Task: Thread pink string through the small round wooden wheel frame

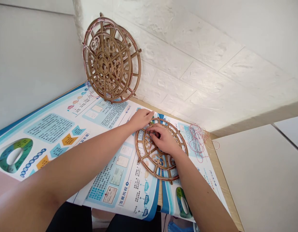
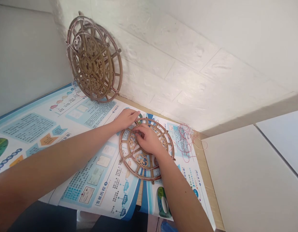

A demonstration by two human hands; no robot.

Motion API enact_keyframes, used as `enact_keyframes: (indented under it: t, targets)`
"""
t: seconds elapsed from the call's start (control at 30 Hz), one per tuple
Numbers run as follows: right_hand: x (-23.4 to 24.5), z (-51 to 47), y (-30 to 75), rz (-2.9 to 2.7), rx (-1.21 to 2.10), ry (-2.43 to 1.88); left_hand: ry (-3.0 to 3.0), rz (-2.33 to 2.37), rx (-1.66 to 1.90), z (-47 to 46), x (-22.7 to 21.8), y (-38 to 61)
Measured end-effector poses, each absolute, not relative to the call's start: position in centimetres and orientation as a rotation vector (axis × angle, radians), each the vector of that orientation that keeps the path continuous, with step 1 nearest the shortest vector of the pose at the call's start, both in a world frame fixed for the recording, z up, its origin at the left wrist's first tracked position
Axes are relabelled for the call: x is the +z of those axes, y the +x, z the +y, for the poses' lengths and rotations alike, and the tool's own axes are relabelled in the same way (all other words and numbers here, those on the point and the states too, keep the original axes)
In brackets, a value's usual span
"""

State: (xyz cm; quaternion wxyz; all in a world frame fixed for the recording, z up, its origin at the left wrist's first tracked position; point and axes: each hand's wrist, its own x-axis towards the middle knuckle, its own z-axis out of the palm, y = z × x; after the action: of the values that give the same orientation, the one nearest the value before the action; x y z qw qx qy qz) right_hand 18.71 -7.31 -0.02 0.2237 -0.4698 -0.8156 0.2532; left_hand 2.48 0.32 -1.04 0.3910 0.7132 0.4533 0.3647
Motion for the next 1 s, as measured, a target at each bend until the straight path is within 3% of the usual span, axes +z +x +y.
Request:
enact_keyframes:
  t: [1.0]
  targets:
    - [-0.30,-7.51,18.60,-2.380,0.536,-1.262,1.792,1.151,0.933,0.39,-1.28,2.55]
